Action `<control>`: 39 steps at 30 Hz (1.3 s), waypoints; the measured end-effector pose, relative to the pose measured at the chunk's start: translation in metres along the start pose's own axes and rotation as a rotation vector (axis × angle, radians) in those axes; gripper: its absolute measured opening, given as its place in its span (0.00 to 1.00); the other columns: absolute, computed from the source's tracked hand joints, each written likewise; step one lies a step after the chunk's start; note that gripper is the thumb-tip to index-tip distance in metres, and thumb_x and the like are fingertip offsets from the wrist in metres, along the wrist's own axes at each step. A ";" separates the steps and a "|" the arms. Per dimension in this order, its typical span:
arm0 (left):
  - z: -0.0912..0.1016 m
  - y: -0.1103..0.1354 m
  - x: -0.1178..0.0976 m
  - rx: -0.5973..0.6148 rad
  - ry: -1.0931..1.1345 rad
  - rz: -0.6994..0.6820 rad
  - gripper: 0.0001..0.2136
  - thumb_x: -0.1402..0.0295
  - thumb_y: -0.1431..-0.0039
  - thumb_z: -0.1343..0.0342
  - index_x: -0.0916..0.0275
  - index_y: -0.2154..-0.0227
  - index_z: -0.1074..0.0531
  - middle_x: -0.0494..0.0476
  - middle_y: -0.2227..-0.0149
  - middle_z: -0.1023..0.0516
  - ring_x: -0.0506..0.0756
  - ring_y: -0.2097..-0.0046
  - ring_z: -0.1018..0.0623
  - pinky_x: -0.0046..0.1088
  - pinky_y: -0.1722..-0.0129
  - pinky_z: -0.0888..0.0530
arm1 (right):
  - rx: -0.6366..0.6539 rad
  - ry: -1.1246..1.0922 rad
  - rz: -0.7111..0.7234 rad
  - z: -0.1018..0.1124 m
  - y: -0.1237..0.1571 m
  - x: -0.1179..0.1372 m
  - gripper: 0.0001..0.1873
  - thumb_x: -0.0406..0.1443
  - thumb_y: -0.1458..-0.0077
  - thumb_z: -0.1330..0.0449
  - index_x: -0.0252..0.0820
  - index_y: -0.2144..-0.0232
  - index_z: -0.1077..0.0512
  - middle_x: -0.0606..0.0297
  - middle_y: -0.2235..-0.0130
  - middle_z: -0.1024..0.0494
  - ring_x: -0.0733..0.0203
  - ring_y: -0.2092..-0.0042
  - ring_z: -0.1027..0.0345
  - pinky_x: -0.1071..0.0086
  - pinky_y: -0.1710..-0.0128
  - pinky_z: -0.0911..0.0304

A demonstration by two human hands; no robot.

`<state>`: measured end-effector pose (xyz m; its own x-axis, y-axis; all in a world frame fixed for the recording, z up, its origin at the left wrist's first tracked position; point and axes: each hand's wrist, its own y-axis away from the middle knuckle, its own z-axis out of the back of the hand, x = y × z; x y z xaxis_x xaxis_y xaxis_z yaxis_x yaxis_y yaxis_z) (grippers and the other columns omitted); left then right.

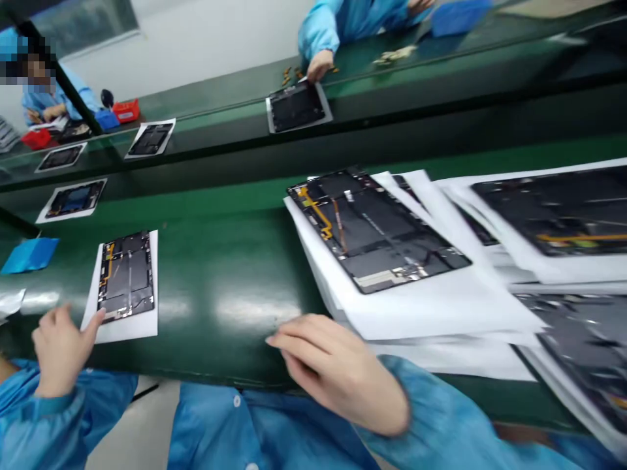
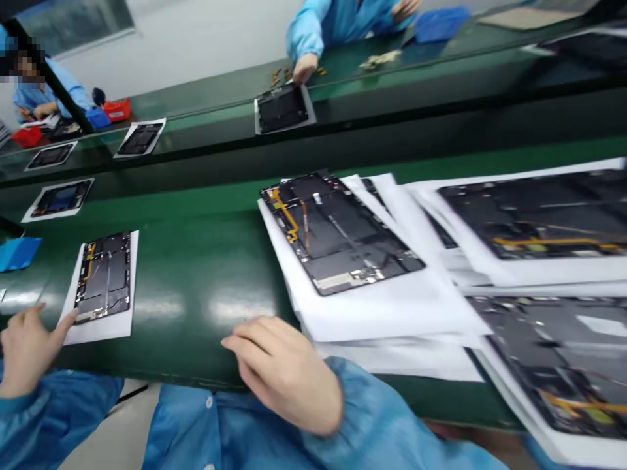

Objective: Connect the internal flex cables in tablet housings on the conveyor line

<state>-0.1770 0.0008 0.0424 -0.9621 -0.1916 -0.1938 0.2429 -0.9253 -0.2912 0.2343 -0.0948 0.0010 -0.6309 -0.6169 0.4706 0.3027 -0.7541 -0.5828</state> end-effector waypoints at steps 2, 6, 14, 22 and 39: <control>-0.005 0.020 -0.050 -0.044 0.086 -0.122 0.26 0.45 0.47 0.46 0.64 0.57 0.26 0.67 0.55 0.22 0.68 0.51 0.24 0.47 0.53 0.26 | -0.123 0.108 -0.111 0.033 0.013 -0.014 0.13 0.25 0.42 0.43 0.43 0.56 0.27 0.61 0.60 0.21 0.59 0.59 0.27 0.65 0.57 0.31; -0.040 0.067 -0.192 0.851 0.666 -0.330 0.19 0.49 0.39 0.48 0.60 0.64 0.25 0.57 0.66 0.19 0.55 0.66 0.21 0.29 0.64 0.23 | -0.414 0.562 -0.507 0.088 0.029 -0.076 0.09 0.40 0.42 0.42 0.45 0.61 0.25 0.59 0.63 0.20 0.53 0.65 0.27 0.57 0.62 0.32; -0.098 0.070 -0.360 0.936 0.663 -0.401 0.16 0.59 0.33 0.53 0.64 0.68 0.27 0.57 0.75 0.22 0.53 0.73 0.21 0.25 0.73 0.27 | -0.202 0.402 -1.010 0.111 0.033 -0.152 0.16 0.44 0.48 0.44 0.43 0.62 0.23 0.61 0.69 0.20 0.54 0.70 0.28 0.59 0.63 0.34; -0.065 0.079 -0.368 0.518 0.122 -0.668 0.16 0.67 0.33 0.58 0.66 0.60 0.24 0.71 0.63 0.18 0.67 0.57 0.17 0.41 0.60 0.25 | -0.226 0.329 -1.031 0.115 0.039 -0.162 0.12 0.42 0.51 0.40 0.44 0.67 0.20 0.61 0.72 0.20 0.52 0.70 0.26 0.57 0.61 0.33; -0.097 0.076 -0.361 0.605 0.291 -0.600 0.23 0.62 0.28 0.65 0.64 0.61 0.23 0.66 0.60 0.17 0.62 0.55 0.18 0.34 0.57 0.27 | -0.192 -0.133 -1.278 0.138 0.000 -0.151 0.12 0.41 0.50 0.36 0.36 0.72 0.22 0.61 0.74 0.23 0.65 0.73 0.36 0.68 0.73 0.42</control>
<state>0.2008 0.0308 -0.0004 -0.8167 0.3939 -0.4217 -0.4764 -0.8726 0.1075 0.4285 -0.0324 0.0214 -0.3159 0.4851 0.8154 -0.5707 -0.7837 0.2451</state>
